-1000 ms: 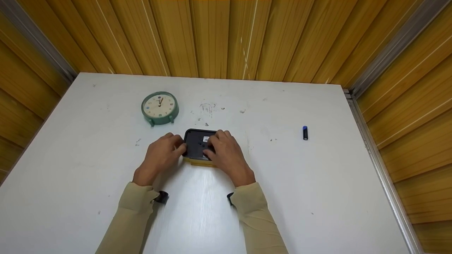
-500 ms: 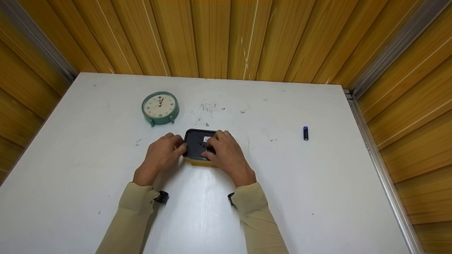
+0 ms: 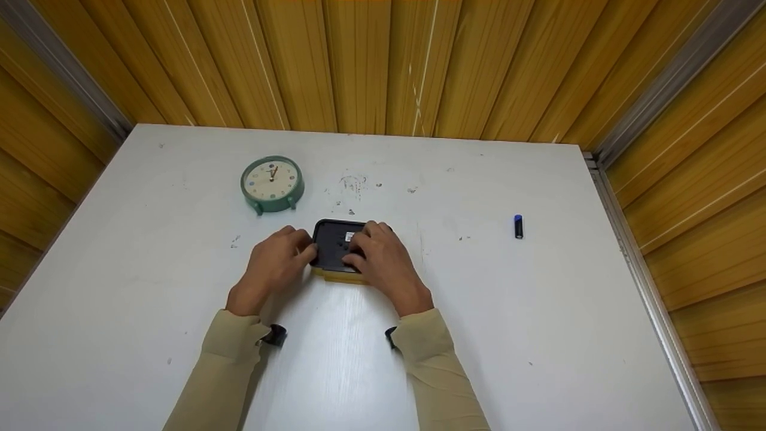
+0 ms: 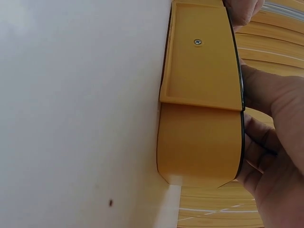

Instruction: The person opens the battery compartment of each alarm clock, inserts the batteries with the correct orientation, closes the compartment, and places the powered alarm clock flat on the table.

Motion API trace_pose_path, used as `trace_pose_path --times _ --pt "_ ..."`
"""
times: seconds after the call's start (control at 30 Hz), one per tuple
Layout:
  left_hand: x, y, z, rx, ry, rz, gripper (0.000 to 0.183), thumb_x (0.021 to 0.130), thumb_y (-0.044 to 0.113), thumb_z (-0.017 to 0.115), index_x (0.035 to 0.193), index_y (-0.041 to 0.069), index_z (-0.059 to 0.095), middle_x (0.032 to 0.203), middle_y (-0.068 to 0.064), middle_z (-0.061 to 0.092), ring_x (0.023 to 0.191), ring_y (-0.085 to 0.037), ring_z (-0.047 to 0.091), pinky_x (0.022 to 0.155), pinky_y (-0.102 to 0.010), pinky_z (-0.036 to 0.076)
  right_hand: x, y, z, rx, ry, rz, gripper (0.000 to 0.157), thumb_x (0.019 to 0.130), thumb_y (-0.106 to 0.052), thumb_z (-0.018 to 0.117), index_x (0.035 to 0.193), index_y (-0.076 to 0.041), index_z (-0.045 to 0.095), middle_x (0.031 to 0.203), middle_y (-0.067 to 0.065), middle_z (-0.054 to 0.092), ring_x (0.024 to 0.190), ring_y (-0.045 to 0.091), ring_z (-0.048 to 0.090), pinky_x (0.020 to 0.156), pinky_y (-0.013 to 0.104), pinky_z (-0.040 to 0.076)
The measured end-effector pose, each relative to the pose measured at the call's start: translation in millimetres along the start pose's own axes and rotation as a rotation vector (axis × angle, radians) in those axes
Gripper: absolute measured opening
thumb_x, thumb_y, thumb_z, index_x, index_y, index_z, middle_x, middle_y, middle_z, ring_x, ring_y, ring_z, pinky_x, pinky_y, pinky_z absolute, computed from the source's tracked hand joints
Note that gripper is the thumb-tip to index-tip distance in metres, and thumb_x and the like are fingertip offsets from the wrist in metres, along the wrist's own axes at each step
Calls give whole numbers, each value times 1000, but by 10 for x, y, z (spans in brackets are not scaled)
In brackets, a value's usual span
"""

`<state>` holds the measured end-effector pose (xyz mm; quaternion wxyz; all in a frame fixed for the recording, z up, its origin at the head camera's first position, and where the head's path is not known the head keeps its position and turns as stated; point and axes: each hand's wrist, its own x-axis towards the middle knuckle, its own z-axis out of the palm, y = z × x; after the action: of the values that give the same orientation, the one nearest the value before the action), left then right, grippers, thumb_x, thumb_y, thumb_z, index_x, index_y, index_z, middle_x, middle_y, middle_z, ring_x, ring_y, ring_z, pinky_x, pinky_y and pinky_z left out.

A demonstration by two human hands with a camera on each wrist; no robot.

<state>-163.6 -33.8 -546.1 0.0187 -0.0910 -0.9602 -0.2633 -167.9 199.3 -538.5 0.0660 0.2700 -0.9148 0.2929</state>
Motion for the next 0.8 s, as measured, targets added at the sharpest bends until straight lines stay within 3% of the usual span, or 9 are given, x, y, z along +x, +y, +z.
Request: trace_pose_path --times 0.8 --pt "-1 -10 1 -17 -9 -2 28 103 30 59 98 8 75 90 -3 61 79 -22 58 72 -42 52 21 19 12 34 -25 38 10 98 -22 78 101 -12 76 104 1 59 104 24 54 95 44 49"
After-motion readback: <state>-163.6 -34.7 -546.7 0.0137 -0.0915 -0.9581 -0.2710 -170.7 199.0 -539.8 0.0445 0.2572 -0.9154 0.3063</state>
